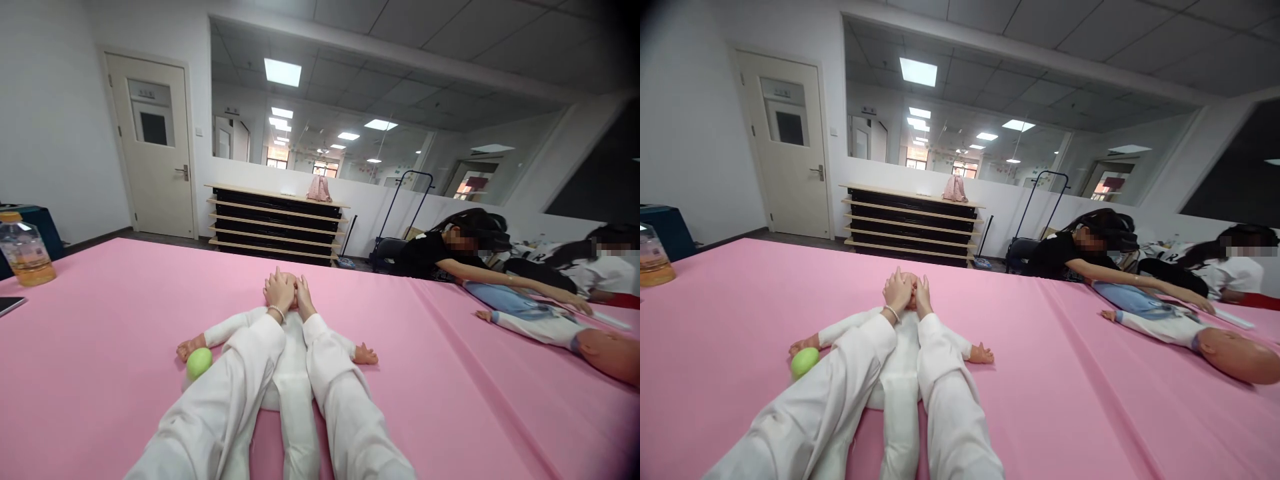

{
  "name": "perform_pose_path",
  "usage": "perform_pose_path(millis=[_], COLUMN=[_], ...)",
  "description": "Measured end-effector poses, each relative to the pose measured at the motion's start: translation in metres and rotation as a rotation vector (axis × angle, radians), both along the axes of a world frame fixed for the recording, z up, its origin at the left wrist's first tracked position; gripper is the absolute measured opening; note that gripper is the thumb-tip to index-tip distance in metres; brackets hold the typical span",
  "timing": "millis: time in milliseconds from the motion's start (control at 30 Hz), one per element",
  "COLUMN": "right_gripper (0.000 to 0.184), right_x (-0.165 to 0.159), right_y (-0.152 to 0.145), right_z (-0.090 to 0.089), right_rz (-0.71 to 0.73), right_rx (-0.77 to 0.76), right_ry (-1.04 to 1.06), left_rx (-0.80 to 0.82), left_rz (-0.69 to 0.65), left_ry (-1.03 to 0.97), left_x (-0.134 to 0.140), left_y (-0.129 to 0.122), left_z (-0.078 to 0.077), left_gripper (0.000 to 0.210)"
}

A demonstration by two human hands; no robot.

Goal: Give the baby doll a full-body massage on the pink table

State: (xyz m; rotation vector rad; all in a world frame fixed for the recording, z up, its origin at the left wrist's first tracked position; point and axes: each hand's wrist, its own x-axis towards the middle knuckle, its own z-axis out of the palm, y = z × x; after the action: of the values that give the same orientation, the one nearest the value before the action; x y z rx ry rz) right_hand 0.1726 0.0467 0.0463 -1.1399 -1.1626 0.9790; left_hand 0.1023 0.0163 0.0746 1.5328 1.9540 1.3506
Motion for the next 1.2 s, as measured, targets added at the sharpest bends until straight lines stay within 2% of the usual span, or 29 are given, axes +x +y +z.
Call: perform_pose_path(millis=[100, 200, 333, 500, 667, 867, 1033, 1200], right_gripper=[0.053, 0.052, 0.049, 0.051, 0.042, 0.045, 0.038, 0.038], right_x=[-0.006, -0.007, -0.004, -0.008, -0.013, -0.012, -0.013, -0.012], right_y=[0.005, 0.005, 0.002, 0.006, 0.007, -0.003, 0.004, 0.005], right_z=[-0.017, -0.023, -0.024, -0.024, -0.023, -0.021, -0.020, -0.022], right_rz=[-0.003, -0.007, -0.030, -0.112, -0.176, -0.180, -0.217, -0.242], right_rx=[0.041, 0.116, 0.143, 0.078, 0.050, 0.074, 0.052, 0.053], right_ry=[0.015, 0.008, -0.012, -0.033, -0.057, -0.106, -0.124, -0.101], left_rx=[0.051, 0.087, 0.105, 0.083, 0.069, 0.084, 0.062, 0.083], left_rz=[-0.001, -0.002, -0.011, -0.012, -0.003, -0.020, -0.002, 0.001], left_ry=[0.052, 0.071, 0.049, -0.010, -0.033, -0.039, -0.076, -0.057], left_x=[-0.004, -0.009, -0.011, -0.011, -0.014, -0.013, -0.015, -0.013], left_y=[0.002, 0.003, 0.006, 0.012, 0.012, 0.009, 0.015, 0.010], left_z=[-0.018, -0.025, -0.026, -0.028, -0.027, -0.026, -0.029, -0.027], left_gripper=[0.043, 0.043, 0.043, 0.034, 0.034, 0.035, 0.032, 0.033])
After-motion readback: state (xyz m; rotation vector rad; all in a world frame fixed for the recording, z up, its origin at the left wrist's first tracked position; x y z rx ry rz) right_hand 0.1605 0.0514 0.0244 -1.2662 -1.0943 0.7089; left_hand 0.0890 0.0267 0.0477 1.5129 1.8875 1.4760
